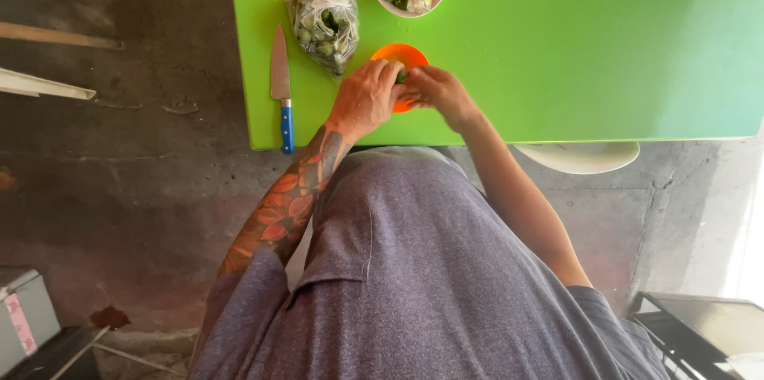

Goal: Cutting small citrus fruits and squeezing the juice into a bowl

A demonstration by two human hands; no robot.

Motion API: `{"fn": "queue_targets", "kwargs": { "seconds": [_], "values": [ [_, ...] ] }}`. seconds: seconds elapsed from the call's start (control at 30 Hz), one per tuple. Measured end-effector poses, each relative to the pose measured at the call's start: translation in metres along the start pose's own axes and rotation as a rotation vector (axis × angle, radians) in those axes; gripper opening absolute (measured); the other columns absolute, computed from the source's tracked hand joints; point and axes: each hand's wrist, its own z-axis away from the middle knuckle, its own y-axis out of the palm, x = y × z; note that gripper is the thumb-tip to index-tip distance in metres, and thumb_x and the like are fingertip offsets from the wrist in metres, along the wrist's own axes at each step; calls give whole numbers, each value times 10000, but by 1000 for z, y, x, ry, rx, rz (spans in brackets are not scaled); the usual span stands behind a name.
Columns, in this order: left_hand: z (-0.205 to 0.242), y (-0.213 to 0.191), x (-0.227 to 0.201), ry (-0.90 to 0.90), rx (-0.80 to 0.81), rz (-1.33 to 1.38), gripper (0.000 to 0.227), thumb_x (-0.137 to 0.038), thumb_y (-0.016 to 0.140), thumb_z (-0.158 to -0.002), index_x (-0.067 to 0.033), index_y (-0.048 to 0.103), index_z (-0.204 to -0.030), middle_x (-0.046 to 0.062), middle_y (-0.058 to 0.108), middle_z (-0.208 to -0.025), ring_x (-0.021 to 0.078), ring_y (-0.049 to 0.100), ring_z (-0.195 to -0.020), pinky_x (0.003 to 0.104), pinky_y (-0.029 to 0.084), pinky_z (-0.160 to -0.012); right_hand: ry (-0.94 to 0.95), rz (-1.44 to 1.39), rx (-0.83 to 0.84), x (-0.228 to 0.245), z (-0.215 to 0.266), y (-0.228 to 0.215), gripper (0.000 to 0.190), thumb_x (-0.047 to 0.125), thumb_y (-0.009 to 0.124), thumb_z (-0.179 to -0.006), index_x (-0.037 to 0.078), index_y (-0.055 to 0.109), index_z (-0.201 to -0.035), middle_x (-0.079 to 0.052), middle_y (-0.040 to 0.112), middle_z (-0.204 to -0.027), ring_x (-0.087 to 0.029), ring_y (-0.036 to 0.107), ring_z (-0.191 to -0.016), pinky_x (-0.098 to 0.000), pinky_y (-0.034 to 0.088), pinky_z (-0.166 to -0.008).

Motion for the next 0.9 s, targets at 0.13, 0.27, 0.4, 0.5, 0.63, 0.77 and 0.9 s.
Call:
{"fn": "queue_targets", "kwargs": {
  "seconds": [0.13,0.27,0.4,0.5,0.63,0.77,0.9],
  "values": [
    [-2,31,29,31,93,-83,273,-266,604,-1004,-68,558,-1187,106,544,-945,318,663,-914,436,572,-817,-129,484,-166,-4,-10,-51,483,400,554,-1127,14,527,-1415,-248,719,-1144,-338,724,-1060,-456,605,-871],
    [-3,52,43,54,186,-128,202,-267,615,-988,-76,549,-997,103,544,-876,323,660,-845,446,558,-759,-7,1283,-380,-23,-18,-87,577,531,631,-1023,130,532,-1426,-240,583,-1380,-452,600,-1237,-614,536,-960],
    [-4,64,49,66,202,-160,207,-276,638,-957,-94,541,-944,100,546,-831,321,661,-811,445,553,-727,123,1528,-333,-32,-24,-87,644,553,672,-967,96,514,-1393,-336,450,-1474,-528,541,-1281,-661,521,-969],
    [-5,63,45,47,219,-149,190,-270,590,-986,-91,543,-943,102,543,-811,337,666,-791,449,551,-702,190,1539,-324,-33,-24,-77,748,542,663,-964,93,425,-1513,-345,342,-1565,-560,437,-1376,-657,440,-1087],
    [-4,70,45,37,222,-146,174,-254,584,-984,-90,558,-930,102,556,-791,345,672,-772,451,556,-684,224,1572,-334,-27,-18,-66,802,511,678,-960,91,373,-1572,-343,319,-1590,-554,415,-1399,-646,397,-1136],
    [-8,75,40,30,198,-177,178,-275,589,-972,-109,551,-922,94,564,-768,335,684,-734,449,563,-647,235,1616,-314,-18,-11,-58,825,514,651,-990,49,340,-1597,-356,307,-1595,-553,415,-1405,-629,387,-1154],
    [-13,75,35,16,167,-224,216,-319,575,-981,-118,552,-904,91,583,-733,330,700,-665,452,577,-600,253,1610,-324,-16,-9,-54,834,512,638,-995,37,330,-1607,-354,293,-1603,-548,405,-1411,-616,359,-1169]
  ]
}}
